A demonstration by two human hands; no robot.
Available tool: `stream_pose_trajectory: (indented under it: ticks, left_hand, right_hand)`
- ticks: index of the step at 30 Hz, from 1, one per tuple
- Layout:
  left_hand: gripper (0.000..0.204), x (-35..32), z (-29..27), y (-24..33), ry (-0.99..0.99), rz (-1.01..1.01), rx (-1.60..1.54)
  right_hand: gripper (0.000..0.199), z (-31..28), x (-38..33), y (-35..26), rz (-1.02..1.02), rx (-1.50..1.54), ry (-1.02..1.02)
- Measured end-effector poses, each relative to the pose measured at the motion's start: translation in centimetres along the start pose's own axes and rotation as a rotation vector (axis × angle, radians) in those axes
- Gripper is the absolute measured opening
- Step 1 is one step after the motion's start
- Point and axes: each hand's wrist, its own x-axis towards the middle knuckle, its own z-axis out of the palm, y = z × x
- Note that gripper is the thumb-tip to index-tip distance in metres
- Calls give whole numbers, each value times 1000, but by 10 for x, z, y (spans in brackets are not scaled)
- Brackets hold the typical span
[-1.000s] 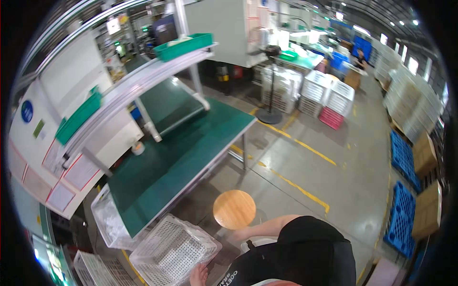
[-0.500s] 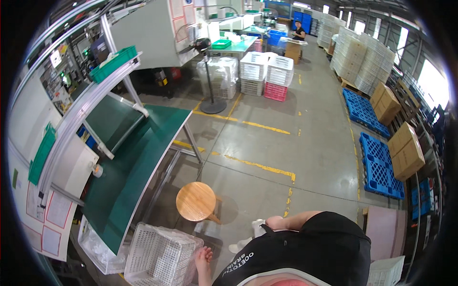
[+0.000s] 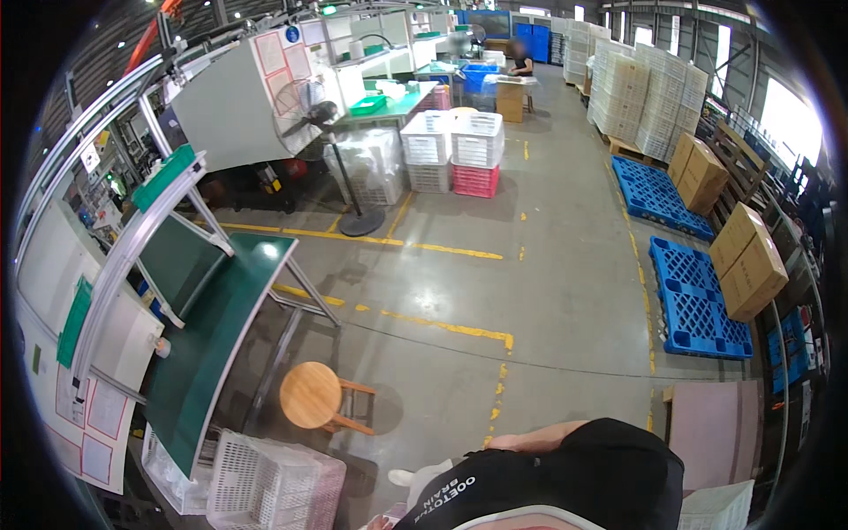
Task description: Picking up and sorting green plastic rings from one bin to another.
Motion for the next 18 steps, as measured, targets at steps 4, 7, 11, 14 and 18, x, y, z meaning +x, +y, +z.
stream_pose_trajectory:
  ticks: [4, 7, 11, 14, 18]
  left_hand:
    - [37, 21, 61, 13, -124, -47, 358]
    - [33, 56, 108, 31, -238, -41, 621]
    - [28, 94, 165, 16, -392, -23, 983]
    - [27, 72, 253, 111, -266, -296, 370]
    - [26, 146, 306, 141, -153, -303, 465]
  right_hand:
    - [44, -7, -132, 48, 320, -42, -27]
    - [43, 27, -192, 126, 642, -84, 150]
    - [42, 59, -216, 226, 690, 117, 113]
    - [41, 32, -201, 246, 597, 391, 358]
    - [39, -87, -177, 248, 440, 532, 545]
